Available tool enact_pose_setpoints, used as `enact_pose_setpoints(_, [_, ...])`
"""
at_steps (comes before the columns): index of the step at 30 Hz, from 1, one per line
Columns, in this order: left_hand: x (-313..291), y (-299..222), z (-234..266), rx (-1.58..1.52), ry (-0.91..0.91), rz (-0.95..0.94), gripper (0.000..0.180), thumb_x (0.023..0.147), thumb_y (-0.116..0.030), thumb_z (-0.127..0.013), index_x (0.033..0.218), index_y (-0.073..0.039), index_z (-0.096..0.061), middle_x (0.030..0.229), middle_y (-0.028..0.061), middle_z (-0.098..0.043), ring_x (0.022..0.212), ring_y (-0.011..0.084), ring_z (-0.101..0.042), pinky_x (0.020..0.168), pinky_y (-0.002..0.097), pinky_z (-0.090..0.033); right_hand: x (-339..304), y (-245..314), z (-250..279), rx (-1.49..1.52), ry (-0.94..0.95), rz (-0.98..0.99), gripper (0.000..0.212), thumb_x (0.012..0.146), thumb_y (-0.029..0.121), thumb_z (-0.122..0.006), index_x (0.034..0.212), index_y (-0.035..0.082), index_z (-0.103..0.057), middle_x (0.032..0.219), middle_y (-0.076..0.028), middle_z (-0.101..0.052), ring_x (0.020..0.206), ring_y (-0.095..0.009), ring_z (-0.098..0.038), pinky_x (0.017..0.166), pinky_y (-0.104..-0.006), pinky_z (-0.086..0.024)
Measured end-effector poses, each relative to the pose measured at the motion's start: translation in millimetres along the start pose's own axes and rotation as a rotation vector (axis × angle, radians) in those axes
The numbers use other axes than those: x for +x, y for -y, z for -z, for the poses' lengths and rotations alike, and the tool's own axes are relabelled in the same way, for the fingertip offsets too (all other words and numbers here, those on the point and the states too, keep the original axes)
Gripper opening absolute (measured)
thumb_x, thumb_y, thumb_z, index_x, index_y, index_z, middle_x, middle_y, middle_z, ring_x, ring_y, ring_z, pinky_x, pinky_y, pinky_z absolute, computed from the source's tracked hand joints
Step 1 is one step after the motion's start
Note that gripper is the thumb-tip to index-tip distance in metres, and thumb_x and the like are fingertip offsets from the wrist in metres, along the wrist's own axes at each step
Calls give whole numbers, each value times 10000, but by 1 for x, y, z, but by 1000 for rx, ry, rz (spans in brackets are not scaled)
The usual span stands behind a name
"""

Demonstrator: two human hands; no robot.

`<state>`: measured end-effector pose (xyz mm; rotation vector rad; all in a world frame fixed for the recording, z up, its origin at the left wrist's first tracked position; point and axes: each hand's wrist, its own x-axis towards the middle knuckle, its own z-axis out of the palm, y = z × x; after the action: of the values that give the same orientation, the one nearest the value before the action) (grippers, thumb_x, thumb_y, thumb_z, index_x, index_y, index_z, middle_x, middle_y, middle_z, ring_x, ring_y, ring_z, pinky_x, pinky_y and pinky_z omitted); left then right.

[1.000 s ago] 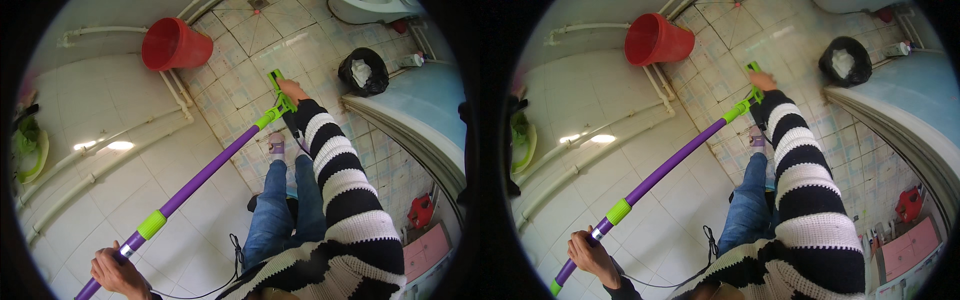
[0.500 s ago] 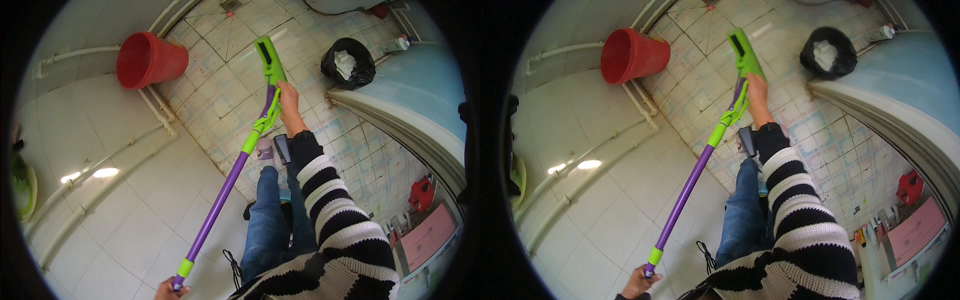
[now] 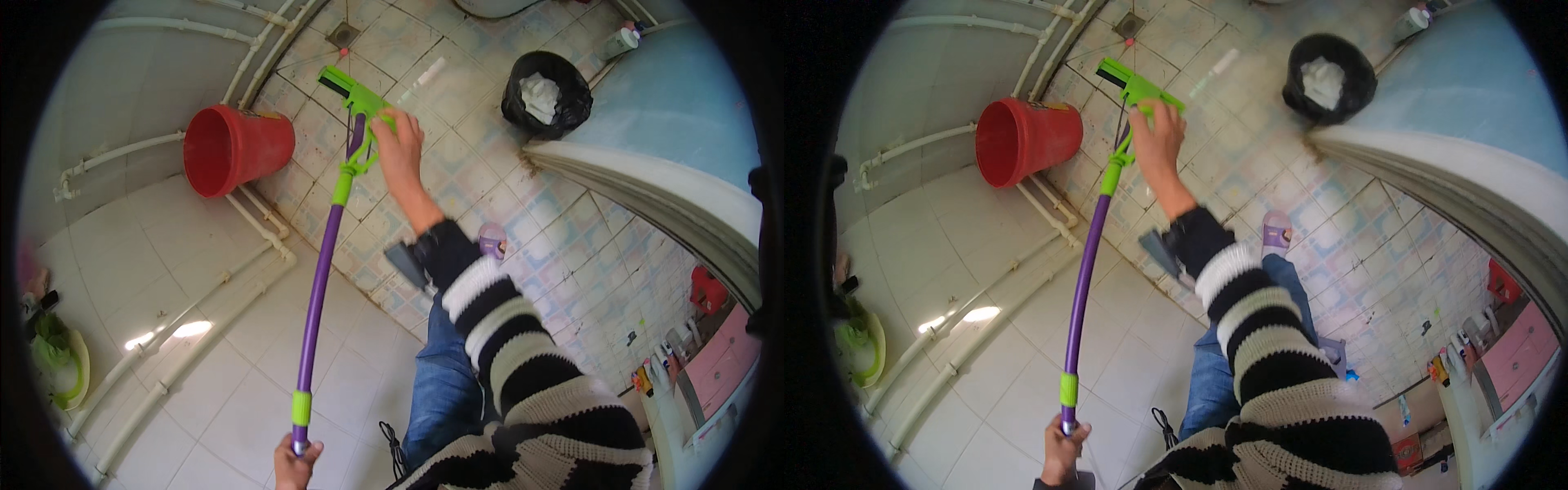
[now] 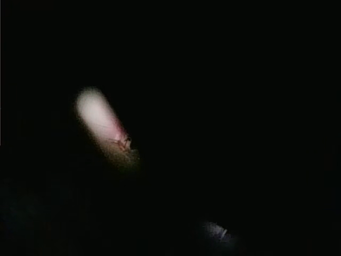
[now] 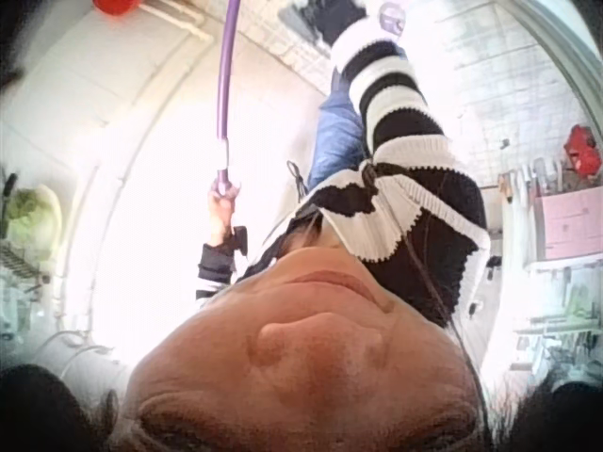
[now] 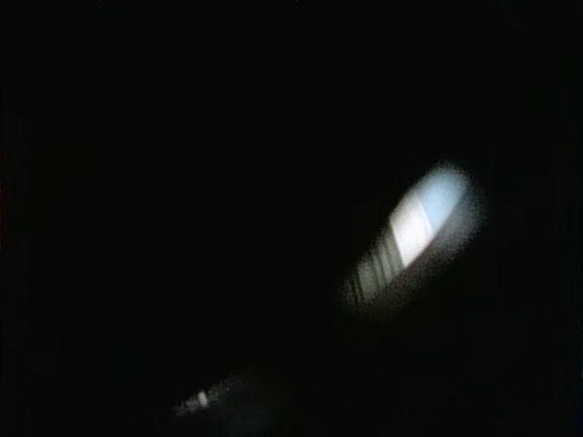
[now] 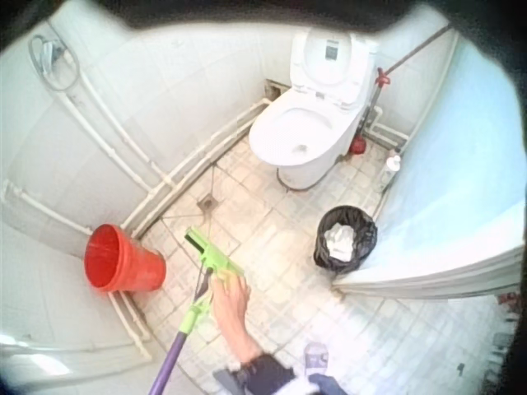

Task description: The person cleans a bathroom by first wiping the tiled floor with a cloth, then moving a red bucket and a red stool. They pick up and reposition several cleaning product bottles and a white bucket. Finally, they use a squeegee to push water across the floor toward the drain.

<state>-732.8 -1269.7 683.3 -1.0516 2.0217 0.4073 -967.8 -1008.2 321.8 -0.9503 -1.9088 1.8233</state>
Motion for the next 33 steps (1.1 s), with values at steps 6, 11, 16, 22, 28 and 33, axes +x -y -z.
enact_pose_setpoints(6, [20,-14,23,84,-81,-28,208,765,3,-656,800,-67,-463,574,-26,-431,427,71,-392,378,245,-322,-55,-52,-39,188,292,-433,972,769,378,-738,1480,31,-173,1510,-243,-231,1376,-379,-297,1106,-467,-277])
enact_pose_setpoints(11, [0,-18,60,200,-24,-34,227,749,11,-658,805,-70,-453,602,-13,-438,426,78,-395,373,254,-327,-181,23,-7,619,811,-1084,794,854,540,-645,1448,126,-320,1479,-135,-338,1392,-261,-280,1067,-454,-329])
enact_pose_setpoints(16, [-28,-29,81,197,278,-64,142,824,-50,-612,915,-97,-513,565,-58,-416,441,49,-356,386,226,-289,-259,41,-26,1108,470,-1292,182,883,243,-639,938,72,-607,900,-72,-673,816,-170,-648,711,-305,-525])
enact_pose_setpoints(22, [-8,-41,95,402,465,-115,301,774,-67,-669,1042,-86,-532,620,-37,-454,456,75,-372,403,234,-303,-270,49,61,991,62,-1279,69,819,131,-622,815,62,-628,753,-70,-659,682,-183,-642,583,-284,-507])
enact_pose_setpoints(28, [9,-81,75,1105,446,-690,671,717,-68,-757,1304,-79,-434,805,101,-543,706,225,-543,629,362,-469,-267,-36,202,1150,-300,-1017,86,797,110,-607,768,30,-612,692,-88,-619,634,-186,-600,558,-305,-474])
enact_pose_setpoints(33, [-29,-105,70,1499,262,-1183,704,728,-226,-791,1315,-77,-434,821,176,-648,744,370,-639,641,444,-527,-240,-99,371,1225,-572,-771,94,777,98,-595,799,7,-597,730,-98,-619,645,-187,-582,578,-318,-466])
